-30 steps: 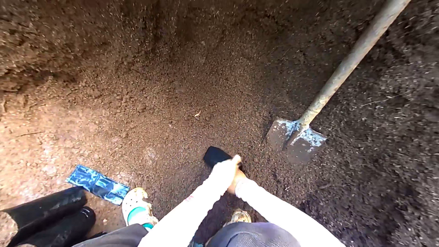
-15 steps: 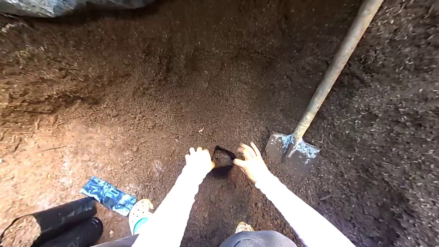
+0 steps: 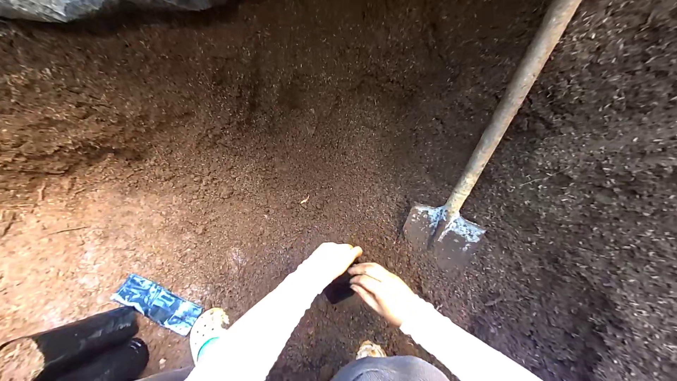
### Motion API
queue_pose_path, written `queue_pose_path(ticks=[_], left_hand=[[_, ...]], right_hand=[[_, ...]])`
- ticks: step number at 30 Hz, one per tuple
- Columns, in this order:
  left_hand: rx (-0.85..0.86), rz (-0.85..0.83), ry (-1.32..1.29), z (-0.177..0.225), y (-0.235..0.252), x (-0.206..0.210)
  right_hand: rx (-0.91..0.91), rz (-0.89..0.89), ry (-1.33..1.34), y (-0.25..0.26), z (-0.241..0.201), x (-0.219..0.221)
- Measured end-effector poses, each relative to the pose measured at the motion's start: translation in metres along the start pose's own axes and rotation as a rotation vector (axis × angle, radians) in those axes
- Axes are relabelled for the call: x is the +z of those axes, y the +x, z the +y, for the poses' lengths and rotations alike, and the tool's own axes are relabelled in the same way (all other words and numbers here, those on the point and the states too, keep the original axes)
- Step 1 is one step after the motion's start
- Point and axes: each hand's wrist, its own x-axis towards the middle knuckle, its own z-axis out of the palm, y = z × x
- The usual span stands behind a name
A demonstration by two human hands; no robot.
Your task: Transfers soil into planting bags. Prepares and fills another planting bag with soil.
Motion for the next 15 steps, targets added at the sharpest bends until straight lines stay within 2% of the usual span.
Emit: queue_pose_path(ticks=[2,4,5,8,13,15], left_hand=[[-0.046,-0.005,-0.087,0.002,-0.002,0.004],[-0.097,0.007,-0.162,0.003,-0.004,0.008],[-0.114,0.019,-0.184,0.004,-0.006,0.012],[-0.172,0.059,-0.282,0.016,-0.013,0.029],[-0.259,0.097,-0.632,0.034,-0.02,0.056],[-0.241,0.109,-0.622,0.029,-0.019,0.057]], right_hand=[[0.352,-0.37,0.088,0.015,-0.028,-0.008],[0.577,-0.662,0.082,0.03,-0.036,-0.006],[0.602,-0.713,0.062,0.03,-0.036,0.0],[0.527,-0.74,-0.032,0.011,-0.022,0.027],[0.396,-0.857,-0.136,-0.004,-0.001,0.062],[0.403,-0.888,-0.121,0.005,0.002,0.066]])
